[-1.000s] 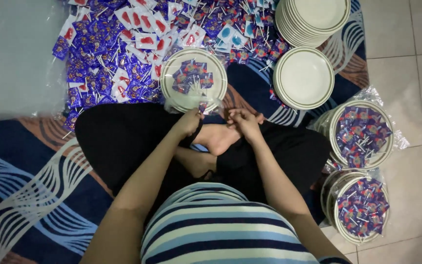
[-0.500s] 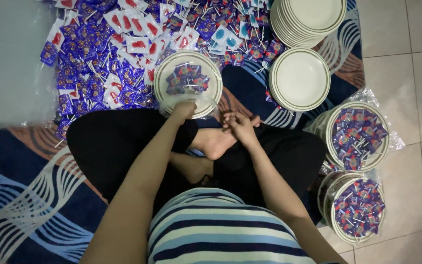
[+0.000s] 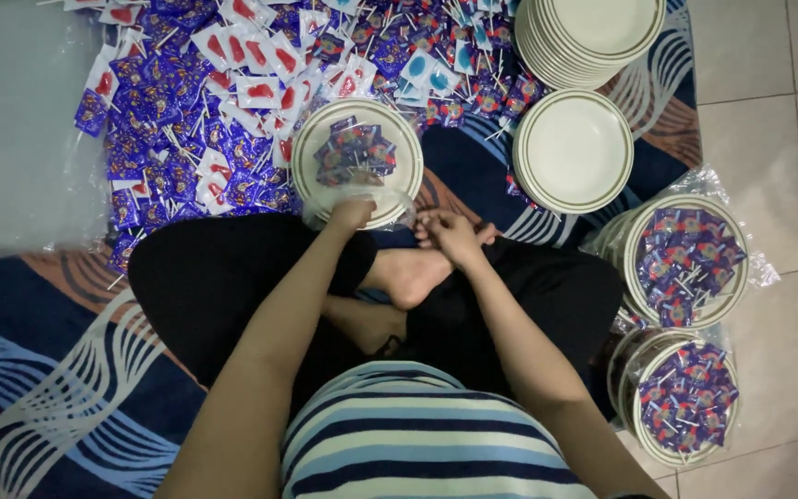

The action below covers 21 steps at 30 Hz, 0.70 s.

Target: The person picks up food packets from a pile on the floor and places them into a plastic bag within a plate, then sets the finished plate on a stack.

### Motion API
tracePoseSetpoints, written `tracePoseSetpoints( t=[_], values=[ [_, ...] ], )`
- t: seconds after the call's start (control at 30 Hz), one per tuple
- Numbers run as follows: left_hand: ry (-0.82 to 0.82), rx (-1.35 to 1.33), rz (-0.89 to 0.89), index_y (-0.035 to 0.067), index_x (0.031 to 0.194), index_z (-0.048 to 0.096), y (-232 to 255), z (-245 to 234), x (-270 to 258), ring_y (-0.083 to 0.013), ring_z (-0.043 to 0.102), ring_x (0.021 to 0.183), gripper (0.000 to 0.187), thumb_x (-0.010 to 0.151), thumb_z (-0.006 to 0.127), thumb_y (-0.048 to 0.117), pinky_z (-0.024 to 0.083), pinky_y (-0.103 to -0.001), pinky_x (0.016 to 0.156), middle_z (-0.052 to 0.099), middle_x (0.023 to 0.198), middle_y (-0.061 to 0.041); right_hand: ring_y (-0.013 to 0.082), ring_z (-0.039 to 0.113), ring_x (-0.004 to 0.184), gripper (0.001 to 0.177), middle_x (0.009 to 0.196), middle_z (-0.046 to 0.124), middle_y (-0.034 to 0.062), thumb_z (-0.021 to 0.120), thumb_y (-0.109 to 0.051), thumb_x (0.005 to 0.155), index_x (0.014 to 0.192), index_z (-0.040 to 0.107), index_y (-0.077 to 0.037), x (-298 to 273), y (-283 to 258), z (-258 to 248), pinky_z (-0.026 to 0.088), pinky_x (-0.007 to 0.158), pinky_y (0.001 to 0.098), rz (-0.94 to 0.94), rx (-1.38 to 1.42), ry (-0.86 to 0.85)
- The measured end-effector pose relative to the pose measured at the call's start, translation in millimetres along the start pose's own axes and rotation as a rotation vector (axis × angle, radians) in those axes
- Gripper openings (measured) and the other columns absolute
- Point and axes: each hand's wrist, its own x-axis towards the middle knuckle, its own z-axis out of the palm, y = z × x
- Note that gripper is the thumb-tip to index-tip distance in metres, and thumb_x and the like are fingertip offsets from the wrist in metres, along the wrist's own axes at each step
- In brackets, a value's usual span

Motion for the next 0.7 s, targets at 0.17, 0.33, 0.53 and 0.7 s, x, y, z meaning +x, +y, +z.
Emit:
tracePoseSetpoints(
  t=[0.17, 0.33, 0.53, 0.7],
  values=[
    [0.061, -0.203, -0.089, 0.008, 0.131, 0.065, -10, 23, 33, -0.0355, 0.059, 0.132, 0.033, 0.102, 0.054, 0.018, 0.047, -0.051, 0.109, 0.065, 0.135, -0.022, 0.0257, 0.077, 0.074, 0.029, 0.095, 0.075, 0.0220, 0.063, -0.018, 0.096, 0.118, 0.072, -0.002, 19, -15, 13, 0.065, 0.064, 0.0352, 0.038, 0.063, 0.027],
    [0.085, -0.256, -0.166, 0.014, 0.121, 0.068, -18, 0, 29, -0.0268, 0.065, 0.122, 0.025, 0.103, 0.054, 0.025, 0.049, -0.046, 0.105, 0.073, 0.120, -0.010, 0.0258, 0.077, 0.069, 0.027, 0.095, 0.074, 0.0219, 0.063, -0.011, 0.094, 0.117, 0.069, 0.003, 52, 13, 29, 0.065, 0.060, 0.0365, 0.048, 0.082, 0.065],
    [0.040, -0.005, -0.113, 0.022, 0.138, 0.061, -45, -5, 74, -0.0263, 0.052, 0.140, 0.036, 0.110, 0.040, 0.029, 0.041, -0.048, 0.114, 0.061, 0.146, -0.006, 0.0281, 0.077, 0.073, 0.029, 0.093, 0.073, 0.0250, 0.060, -0.008, 0.094, 0.119, 0.065, 0.007, 43, -21, 35, 0.067, 0.068, 0.0377, 0.116, 0.257, 0.135],
    [0.052, -0.127, -0.141, 0.029, 0.143, 0.053, -37, -14, 62, -0.0225, 0.041, 0.143, 0.049, 0.109, 0.027, 0.051, 0.033, -0.046, 0.118, 0.045, 0.154, 0.003, 0.0198, 0.076, 0.063, 0.024, 0.077, 0.077, 0.0126, 0.066, -0.016, 0.084, 0.104, 0.078, -0.012, 67, -26, -3, 0.062, 0.064, 0.0323, 0.011, -0.059, 0.077]
  ],
)
